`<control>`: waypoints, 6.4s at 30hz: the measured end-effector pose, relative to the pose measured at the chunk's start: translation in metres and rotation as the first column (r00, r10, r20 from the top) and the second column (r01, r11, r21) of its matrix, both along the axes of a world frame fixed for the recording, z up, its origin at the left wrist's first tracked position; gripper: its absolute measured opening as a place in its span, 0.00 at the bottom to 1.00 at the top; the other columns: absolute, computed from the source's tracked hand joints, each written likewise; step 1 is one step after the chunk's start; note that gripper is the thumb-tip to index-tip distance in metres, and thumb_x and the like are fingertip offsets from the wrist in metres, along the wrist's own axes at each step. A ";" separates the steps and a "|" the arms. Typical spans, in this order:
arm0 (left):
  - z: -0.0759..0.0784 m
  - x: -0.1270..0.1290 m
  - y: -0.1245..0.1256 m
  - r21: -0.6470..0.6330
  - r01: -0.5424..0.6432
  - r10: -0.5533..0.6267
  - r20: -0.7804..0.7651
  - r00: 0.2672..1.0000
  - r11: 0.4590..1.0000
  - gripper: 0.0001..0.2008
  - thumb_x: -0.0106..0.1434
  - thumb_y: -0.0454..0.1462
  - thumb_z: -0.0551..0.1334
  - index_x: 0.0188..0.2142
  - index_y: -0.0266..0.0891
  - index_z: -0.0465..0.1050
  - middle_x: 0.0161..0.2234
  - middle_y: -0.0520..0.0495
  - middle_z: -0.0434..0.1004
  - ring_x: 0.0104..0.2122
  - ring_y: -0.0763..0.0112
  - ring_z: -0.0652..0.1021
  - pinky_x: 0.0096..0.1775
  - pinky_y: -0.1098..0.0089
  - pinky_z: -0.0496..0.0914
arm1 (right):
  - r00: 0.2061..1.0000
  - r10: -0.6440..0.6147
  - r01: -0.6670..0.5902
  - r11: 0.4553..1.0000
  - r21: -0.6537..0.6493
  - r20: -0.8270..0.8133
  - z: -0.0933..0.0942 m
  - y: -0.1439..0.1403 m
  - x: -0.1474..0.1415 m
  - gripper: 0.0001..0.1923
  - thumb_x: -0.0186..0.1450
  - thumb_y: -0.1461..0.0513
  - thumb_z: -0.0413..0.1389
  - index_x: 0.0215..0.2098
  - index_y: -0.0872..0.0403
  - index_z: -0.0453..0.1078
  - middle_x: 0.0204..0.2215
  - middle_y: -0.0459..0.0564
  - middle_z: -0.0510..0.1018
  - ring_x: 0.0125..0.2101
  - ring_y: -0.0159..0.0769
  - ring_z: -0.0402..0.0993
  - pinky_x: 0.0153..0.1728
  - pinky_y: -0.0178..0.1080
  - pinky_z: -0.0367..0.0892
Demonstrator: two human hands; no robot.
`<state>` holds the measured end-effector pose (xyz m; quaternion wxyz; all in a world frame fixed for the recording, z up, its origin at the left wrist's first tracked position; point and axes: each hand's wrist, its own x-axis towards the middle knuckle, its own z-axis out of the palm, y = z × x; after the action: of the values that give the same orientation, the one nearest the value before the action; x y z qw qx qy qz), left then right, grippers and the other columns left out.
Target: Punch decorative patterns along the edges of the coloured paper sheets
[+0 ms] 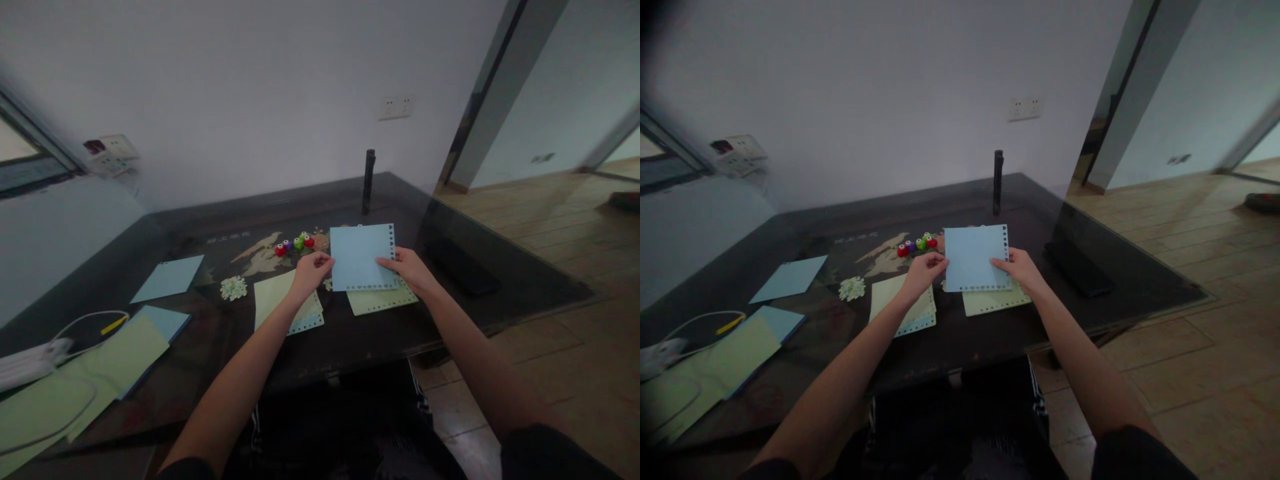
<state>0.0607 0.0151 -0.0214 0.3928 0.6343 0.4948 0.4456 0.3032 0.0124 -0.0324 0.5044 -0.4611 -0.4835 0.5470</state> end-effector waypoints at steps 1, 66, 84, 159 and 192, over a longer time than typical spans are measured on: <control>0.000 0.000 0.000 -0.005 -0.005 0.005 0.006 1.000 1.000 0.05 0.54 0.35 0.62 0.26 0.35 0.69 0.21 0.52 0.72 0.23 0.73 0.74 0.29 0.72 0.67 | 1.000 -0.012 0.012 1.000 0.014 0.009 0.000 0.000 0.000 0.20 0.45 0.55 0.67 0.34 0.56 0.73 0.30 0.51 0.80 0.27 0.39 0.75 0.32 0.43 0.71; -0.032 0.060 -0.071 0.267 0.492 -0.057 -0.834 0.549 0.829 0.18 0.66 0.41 0.50 0.54 0.44 0.64 0.58 0.44 0.64 0.58 0.61 0.63 0.57 0.56 0.57 | 0.301 -0.225 -0.378 0.864 0.332 0.927 -0.019 0.051 0.015 0.11 0.61 0.64 0.53 0.39 0.58 0.74 0.38 0.56 0.73 0.41 0.41 0.68 0.48 0.42 0.60; 0.036 -0.089 -0.040 0.244 0.100 0.090 -0.662 0.744 0.964 0.13 0.64 0.37 0.52 0.45 0.40 0.71 0.45 0.43 0.74 0.47 0.63 0.72 0.51 0.61 0.64 | 0.448 -0.119 -0.554 0.741 0.379 0.886 0.038 0.013 -0.060 0.10 0.62 0.62 0.54 0.42 0.50 0.73 0.42 0.51 0.75 0.45 0.42 0.68 0.49 0.47 0.61; 0.007 -0.141 -0.035 -0.127 -0.249 0.259 0.068 0.963 0.960 0.09 0.55 0.37 0.63 0.33 0.33 0.74 0.27 0.46 0.79 0.26 0.71 0.76 0.29 0.72 0.68 | 0.936 0.292 -0.317 0.941 0.114 0.194 0.012 0.061 -0.141 0.15 0.50 0.56 0.64 0.33 0.55 0.70 0.26 0.49 0.76 0.26 0.33 0.71 0.28 0.39 0.70; -0.004 -0.137 -0.035 -0.176 0.088 -0.128 -0.233 0.964 0.981 0.12 0.57 0.42 0.61 0.27 0.33 0.73 0.19 0.46 0.75 0.18 0.73 0.70 0.23 0.72 0.64 | 0.946 0.252 -0.293 0.935 0.201 0.205 0.014 0.063 -0.138 0.15 0.50 0.52 0.62 0.26 0.54 0.66 0.19 0.41 0.67 0.20 0.27 0.61 0.22 0.33 0.55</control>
<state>-0.0762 -0.0203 -0.0256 0.4036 0.6758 0.5388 0.3002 0.1653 0.0759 -0.0180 0.4283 -0.3745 -0.6455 0.5095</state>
